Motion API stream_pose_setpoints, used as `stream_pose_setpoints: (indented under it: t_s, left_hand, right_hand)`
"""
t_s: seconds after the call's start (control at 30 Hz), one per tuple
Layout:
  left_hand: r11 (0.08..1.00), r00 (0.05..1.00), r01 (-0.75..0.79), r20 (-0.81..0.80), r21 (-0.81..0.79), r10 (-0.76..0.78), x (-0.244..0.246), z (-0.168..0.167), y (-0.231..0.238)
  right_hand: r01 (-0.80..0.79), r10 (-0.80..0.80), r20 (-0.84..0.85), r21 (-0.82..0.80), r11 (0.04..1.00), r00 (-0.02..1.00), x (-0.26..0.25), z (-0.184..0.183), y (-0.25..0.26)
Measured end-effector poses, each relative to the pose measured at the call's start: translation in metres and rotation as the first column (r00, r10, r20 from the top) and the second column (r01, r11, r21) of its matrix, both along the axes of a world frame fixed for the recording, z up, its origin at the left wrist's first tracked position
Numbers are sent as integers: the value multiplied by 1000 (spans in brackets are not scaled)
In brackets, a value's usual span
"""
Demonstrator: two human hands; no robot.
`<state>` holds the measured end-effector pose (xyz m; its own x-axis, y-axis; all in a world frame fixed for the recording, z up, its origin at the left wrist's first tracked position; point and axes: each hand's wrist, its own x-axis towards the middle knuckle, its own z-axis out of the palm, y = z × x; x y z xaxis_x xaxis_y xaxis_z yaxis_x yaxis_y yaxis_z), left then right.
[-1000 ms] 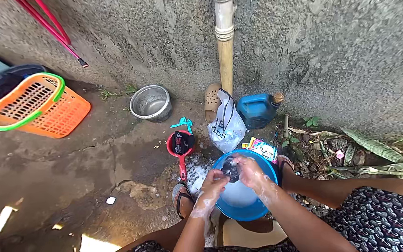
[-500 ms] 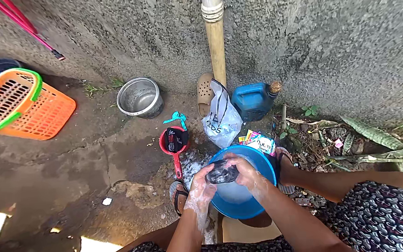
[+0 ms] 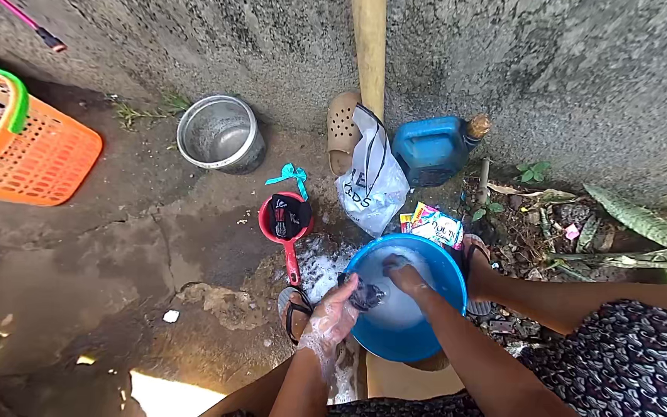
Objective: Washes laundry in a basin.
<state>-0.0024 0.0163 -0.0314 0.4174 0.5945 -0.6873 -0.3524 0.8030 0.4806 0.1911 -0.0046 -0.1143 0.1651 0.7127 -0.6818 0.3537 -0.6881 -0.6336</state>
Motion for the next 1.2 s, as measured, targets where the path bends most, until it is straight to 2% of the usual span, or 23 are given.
stream_pose_setpoints:
  t_s: [0.03, 0.07, 0.13, 0.2, 0.33, 0.43, 0.57, 0.73, 0.83, 0.97, 1.03, 1.07, 1.1, 1.17, 1.2]
  left_hand:
    - [1000, 1000, -4, -31, 14, 5, 0, 0, 3]
    - [1000, 999, -7, -44, 14, 7, -1, 0, 6]
    - [1000, 999, -13, -44, 2, 13, -2, 0, 12]
    - [1000, 999, -13, -43, 3, 13, -4, 0, 15]
    - [993, 991, -115, -70, 8, 115, -7, 0, 20]
    - [983, 983, -176, -64, -58, 173, -10, 0, 22]
    - [979, 981, -187, -70, -81, 181, -2, 1, 21]
    - [959, 961, -262, -119, -108, 249, -1, 0, 24]
    - [951, 955, -287, -110, -111, 275, -2, -6, 21]
    - [947, 952, -300, -93, -116, 291, 1, -7, 23]
    - [945, 951, -304, -92, -117, 295, 1, -6, 23]
    - [947, 953, -301, -85, -117, 292, 0, -7, 23]
    - [948, 954, -296, -78, -115, 288, -1, -8, 23]
    - [951, 957, -287, -85, -112, 279, 0, -8, 24]
    - [950, 955, -291, -100, -116, 280, 0, -8, 24]
  right_hand:
    - [-127, 157, 173, -170, 977, 972, 0, -10, -2]
    - [-216, 293, 229, -307, 927, 928, -4, -21, -7]
    - [-317, 444, 254, -417, 852, 859, -13, -47, -15]
    - [-387, 534, 232, -470, 793, 813, -23, -48, -18]
    - [-334, 503, 282, -478, 812, 817, -28, -36, -13]
    - [-275, 456, 292, -495, 824, 841, -19, -33, -10]
    - [-327, 511, 197, -569, 754, 836, -10, -43, -11]
    - [-369, 526, 146, -558, 743, 838, -20, -45, -2]
    - [-519, 648, 100, -513, 684, 755, -30, -48, -3]
    - [-728, 845, 14, -501, 468, 534, -37, -49, 10]
    - [-772, 883, 5, -482, 414, 470, -31, -49, 15]
    - [-787, 871, -2, -430, 442, 491, -22, -47, 15]
    - [-775, 820, -26, -346, 529, 572, -11, -39, 16]
    - [-610, 604, -87, -165, 775, 792, 9, -14, 17]
    - [-513, 497, -146, -102, 852, 855, 16, 1, 16]
